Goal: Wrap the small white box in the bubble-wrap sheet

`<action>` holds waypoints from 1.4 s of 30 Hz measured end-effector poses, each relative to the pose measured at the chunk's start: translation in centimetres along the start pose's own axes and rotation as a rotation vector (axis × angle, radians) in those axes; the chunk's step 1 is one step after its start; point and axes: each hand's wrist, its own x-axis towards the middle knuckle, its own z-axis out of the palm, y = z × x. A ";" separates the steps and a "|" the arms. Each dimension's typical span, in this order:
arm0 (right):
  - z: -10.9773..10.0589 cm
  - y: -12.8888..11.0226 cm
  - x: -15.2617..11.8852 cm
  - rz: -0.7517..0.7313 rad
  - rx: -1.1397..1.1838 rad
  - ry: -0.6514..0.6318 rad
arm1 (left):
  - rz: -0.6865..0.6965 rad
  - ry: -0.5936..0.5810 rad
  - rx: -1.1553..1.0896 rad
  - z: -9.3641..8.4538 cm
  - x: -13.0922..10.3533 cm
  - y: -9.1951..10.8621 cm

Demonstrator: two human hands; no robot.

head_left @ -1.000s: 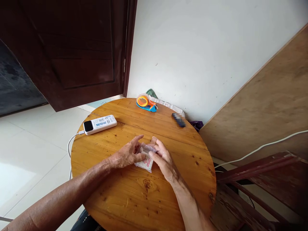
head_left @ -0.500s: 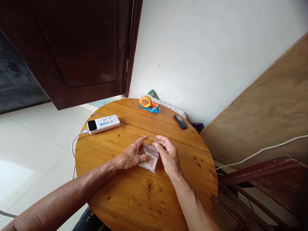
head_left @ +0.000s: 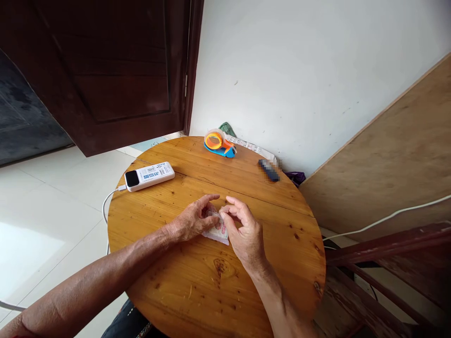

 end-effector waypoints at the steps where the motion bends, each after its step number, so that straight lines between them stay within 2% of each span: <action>1: -0.1 -0.1 -0.1 -0.050 -0.050 -0.004 | -0.001 -0.002 0.012 0.0 0.0 0.0; 6: -0.8 -0.4 -0.3 -0.254 -0.246 -0.003 | -0.024 -0.024 0.031 0.0 -0.1 0.1; 13: -1.2 -0.9 -0.1 -0.296 -0.280 -0.018 | -0.072 -0.007 0.043 0.0 -0.3 0.7; 19: -2.9 -1.2 0.4 -0.245 -0.194 -0.278 | -0.133 0.012 0.033 -0.2 -0.3 0.9; 22: -3.8 -1.2 0.6 -0.225 -0.196 -0.357 | -0.146 0.034 0.051 -0.4 -0.2 1.0; 27: -4.0 -1.0 0.9 -0.277 -0.240 -0.346 | -0.118 0.005 0.087 -0.4 -0.6 1.5; 31: -3.8 -1.0 0.8 -0.291 -0.236 -0.343 | -0.082 0.037 0.211 -0.1 -0.8 1.5; 37: -4.1 -0.2 0.9 -0.136 -0.200 -0.167 | -0.110 0.045 0.238 0.0 -0.8 1.0; 40: -4.1 0.0 0.9 -0.098 -0.164 -0.220 | -0.119 0.041 0.237 0.1 -0.7 1.1; 42: -3.9 -0.3 0.8 -0.131 -0.173 -0.284 | -0.123 0.044 0.239 0.1 -0.7 1.2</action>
